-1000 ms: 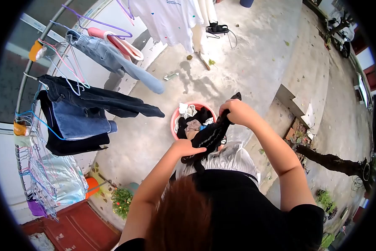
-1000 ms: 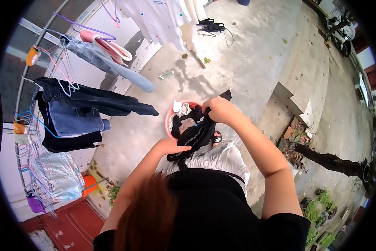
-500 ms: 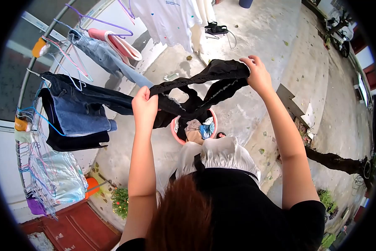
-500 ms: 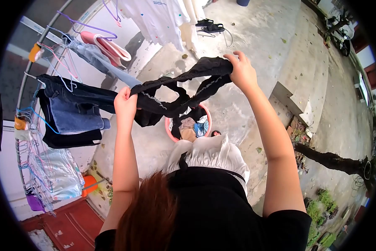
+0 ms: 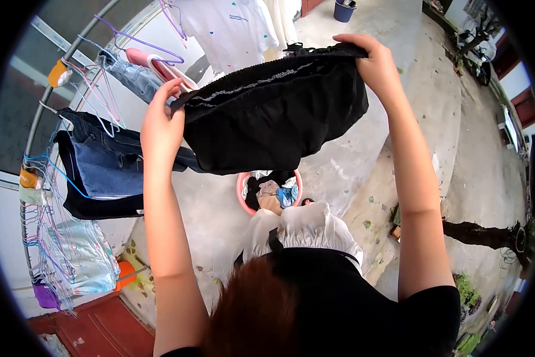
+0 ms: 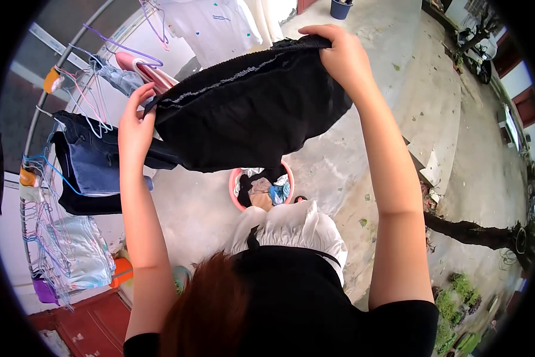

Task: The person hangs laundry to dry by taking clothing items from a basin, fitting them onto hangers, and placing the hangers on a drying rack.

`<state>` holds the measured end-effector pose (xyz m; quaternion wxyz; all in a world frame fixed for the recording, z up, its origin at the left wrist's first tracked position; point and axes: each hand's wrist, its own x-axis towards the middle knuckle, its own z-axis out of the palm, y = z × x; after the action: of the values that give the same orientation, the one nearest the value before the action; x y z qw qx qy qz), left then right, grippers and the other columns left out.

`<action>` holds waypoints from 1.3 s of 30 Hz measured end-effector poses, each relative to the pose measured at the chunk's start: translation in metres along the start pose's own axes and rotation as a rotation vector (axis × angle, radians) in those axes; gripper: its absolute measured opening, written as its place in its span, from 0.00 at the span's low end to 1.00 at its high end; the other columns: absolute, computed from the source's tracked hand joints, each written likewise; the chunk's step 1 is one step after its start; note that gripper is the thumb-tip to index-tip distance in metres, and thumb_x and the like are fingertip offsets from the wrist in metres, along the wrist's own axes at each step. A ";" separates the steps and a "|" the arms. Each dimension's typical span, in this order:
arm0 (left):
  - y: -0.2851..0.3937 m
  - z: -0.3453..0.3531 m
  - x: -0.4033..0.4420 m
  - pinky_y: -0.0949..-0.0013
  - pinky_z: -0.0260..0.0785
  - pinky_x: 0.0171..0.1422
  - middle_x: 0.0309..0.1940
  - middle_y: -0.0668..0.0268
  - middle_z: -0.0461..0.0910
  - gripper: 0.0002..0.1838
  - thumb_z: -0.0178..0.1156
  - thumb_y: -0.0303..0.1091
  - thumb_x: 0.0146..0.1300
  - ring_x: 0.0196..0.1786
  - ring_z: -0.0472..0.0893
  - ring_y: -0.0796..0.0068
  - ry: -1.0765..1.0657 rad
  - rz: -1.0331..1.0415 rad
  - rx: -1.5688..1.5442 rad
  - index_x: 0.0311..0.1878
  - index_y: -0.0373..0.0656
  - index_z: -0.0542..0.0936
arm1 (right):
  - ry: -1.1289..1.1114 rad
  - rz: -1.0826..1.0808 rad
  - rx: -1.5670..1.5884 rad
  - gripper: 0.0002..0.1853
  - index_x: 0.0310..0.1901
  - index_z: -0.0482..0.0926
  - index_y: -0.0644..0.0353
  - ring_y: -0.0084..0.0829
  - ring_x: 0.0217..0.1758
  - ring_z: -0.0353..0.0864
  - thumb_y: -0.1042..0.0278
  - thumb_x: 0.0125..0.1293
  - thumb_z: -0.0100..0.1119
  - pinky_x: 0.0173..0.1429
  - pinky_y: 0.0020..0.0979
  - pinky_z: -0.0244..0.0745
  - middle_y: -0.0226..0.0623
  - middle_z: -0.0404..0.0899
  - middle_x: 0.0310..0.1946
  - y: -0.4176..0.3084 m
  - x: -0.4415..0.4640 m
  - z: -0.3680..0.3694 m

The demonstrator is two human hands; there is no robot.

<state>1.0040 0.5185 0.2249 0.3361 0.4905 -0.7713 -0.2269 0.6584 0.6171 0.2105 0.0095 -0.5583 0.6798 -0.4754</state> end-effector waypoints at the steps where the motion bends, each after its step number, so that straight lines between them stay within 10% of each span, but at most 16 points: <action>1: 0.004 0.000 -0.009 0.68 0.71 0.49 0.52 0.61 0.78 0.26 0.51 0.18 0.54 0.41 0.80 0.66 0.131 0.147 -0.060 0.57 0.50 0.75 | 0.122 -0.161 0.000 0.25 0.48 0.81 0.52 0.39 0.50 0.78 0.87 0.49 0.49 0.53 0.31 0.72 0.35 0.80 0.48 -0.002 -0.005 -0.010; 3: 0.007 0.014 -0.038 0.64 0.70 0.54 0.54 0.64 0.77 0.32 0.48 0.12 0.45 0.51 0.77 0.60 0.307 0.520 0.281 0.55 0.49 0.76 | 0.397 -0.374 -0.074 0.28 0.51 0.80 0.51 0.40 0.51 0.77 0.85 0.46 0.56 0.54 0.32 0.72 0.36 0.75 0.54 -0.019 -0.041 -0.010; 4: -0.008 0.040 -0.059 0.63 0.70 0.56 0.56 0.67 0.76 0.31 0.48 0.14 0.46 0.54 0.76 0.61 0.079 0.394 0.332 0.55 0.51 0.77 | 0.320 -0.438 -0.317 0.28 0.51 0.80 0.48 0.40 0.51 0.77 0.85 0.47 0.55 0.55 0.33 0.72 0.33 0.74 0.56 0.010 -0.062 0.014; 7: -0.153 0.112 -0.111 0.62 0.72 0.51 0.45 0.64 0.82 0.20 0.52 0.31 0.52 0.47 0.81 0.63 -1.020 -0.189 0.583 0.48 0.55 0.83 | -1.355 0.360 -0.455 0.28 0.52 0.81 0.48 0.38 0.45 0.82 0.82 0.50 0.43 0.48 0.34 0.77 0.39 0.82 0.40 0.151 -0.164 0.082; 8: -0.186 0.126 -0.113 0.62 0.72 0.51 0.44 0.63 0.82 0.20 0.51 0.30 0.51 0.48 0.80 0.62 -1.227 -0.408 0.384 0.46 0.56 0.84 | -1.347 0.766 -0.273 0.25 0.49 0.81 0.54 0.37 0.34 0.83 0.80 0.50 0.43 0.38 0.34 0.79 0.44 0.82 0.35 0.124 -0.164 0.071; 19: -0.140 0.073 -0.115 0.63 0.73 0.49 0.36 0.50 0.82 0.15 0.53 0.35 0.49 0.46 0.81 0.59 -0.498 -0.588 0.419 0.32 0.32 0.80 | -1.147 0.296 -0.154 0.24 0.45 0.83 0.54 0.39 0.40 0.82 0.80 0.47 0.46 0.46 0.34 0.75 0.42 0.83 0.36 0.066 -0.124 0.080; 22: -0.135 0.040 -0.114 0.65 0.75 0.44 0.35 0.46 0.81 0.17 0.53 0.36 0.50 0.40 0.83 0.61 -0.686 -0.810 0.031 0.33 0.28 0.79 | -1.198 0.215 -0.170 0.24 0.48 0.82 0.51 0.40 0.44 0.81 0.78 0.50 0.47 0.49 0.34 0.74 0.41 0.83 0.40 0.042 -0.110 0.090; 26: -0.179 0.047 -0.146 0.67 0.72 0.33 0.24 0.56 0.76 0.09 0.57 0.32 0.50 0.22 0.78 0.70 -0.156 -0.548 -0.180 0.30 0.35 0.73 | -1.358 0.078 -0.169 0.24 0.51 0.80 0.49 0.38 0.46 0.80 0.76 0.53 0.48 0.50 0.34 0.73 0.39 0.82 0.44 0.032 -0.102 0.117; 32: -0.141 0.032 -0.152 0.76 0.60 0.32 0.26 0.73 0.65 0.07 0.54 0.24 0.52 0.29 0.65 0.83 0.165 -0.486 -0.672 0.32 0.41 0.66 | -1.685 -0.225 -0.326 0.21 0.52 0.80 0.52 0.37 0.46 0.80 0.73 0.55 0.50 0.51 0.32 0.72 0.39 0.83 0.43 -0.053 -0.062 0.166; 39: -0.135 0.048 -0.176 0.79 0.56 0.36 0.31 0.73 0.60 0.14 0.50 0.18 0.45 0.33 0.60 0.83 0.364 -0.281 -0.756 0.37 0.43 0.64 | -1.031 -0.157 0.457 0.18 0.56 0.74 0.60 0.24 0.40 0.80 0.65 0.66 0.51 0.41 0.26 0.76 0.35 0.80 0.41 -0.202 0.020 0.250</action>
<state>1.1013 0.6235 0.0493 0.5883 0.4650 -0.4881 -0.4466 0.9382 0.4580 0.2170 0.4253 -0.7506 0.4238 -0.2759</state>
